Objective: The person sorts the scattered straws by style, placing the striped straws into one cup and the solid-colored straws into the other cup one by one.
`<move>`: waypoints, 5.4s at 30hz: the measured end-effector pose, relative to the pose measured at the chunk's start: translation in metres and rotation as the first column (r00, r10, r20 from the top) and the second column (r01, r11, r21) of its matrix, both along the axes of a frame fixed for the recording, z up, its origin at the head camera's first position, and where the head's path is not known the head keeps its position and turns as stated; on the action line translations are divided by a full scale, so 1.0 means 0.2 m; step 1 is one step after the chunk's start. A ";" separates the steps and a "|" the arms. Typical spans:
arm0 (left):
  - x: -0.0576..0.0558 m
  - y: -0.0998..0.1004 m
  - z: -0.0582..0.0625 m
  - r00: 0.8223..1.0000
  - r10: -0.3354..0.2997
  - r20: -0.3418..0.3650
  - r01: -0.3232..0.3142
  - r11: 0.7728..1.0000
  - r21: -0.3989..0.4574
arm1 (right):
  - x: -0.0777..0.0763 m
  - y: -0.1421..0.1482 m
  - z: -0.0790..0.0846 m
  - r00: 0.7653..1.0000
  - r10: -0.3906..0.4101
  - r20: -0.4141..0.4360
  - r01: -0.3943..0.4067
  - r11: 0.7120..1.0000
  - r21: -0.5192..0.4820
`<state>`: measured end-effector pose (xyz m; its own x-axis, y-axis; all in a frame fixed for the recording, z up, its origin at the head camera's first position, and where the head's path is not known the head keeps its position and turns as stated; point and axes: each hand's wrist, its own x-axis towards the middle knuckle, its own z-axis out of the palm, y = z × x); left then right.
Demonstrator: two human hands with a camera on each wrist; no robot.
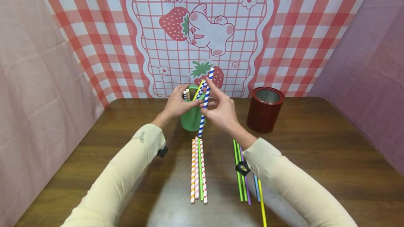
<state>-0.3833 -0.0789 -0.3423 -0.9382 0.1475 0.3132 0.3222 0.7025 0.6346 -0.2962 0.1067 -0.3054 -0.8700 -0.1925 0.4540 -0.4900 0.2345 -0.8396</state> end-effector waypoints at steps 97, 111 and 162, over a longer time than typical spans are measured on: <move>-0.01 0.00 0.00 1.000 0.010 -0.002 -0.010 1.000 -0.006 | -0.35 -0.26 -0.14 0.803 -0.562 -0.197 0.497 0.815 -0.299; -0.01 -0.01 0.00 1.000 0.020 -0.013 -0.020 1.000 0.009 | -0.33 -0.23 -0.24 0.773 -0.449 -0.448 0.381 0.894 -0.237; -0.01 -0.01 -0.01 0.999 0.021 -0.028 -0.022 1.000 -0.008 | -0.24 -0.19 -0.38 0.881 -0.253 -0.399 0.347 0.920 0.184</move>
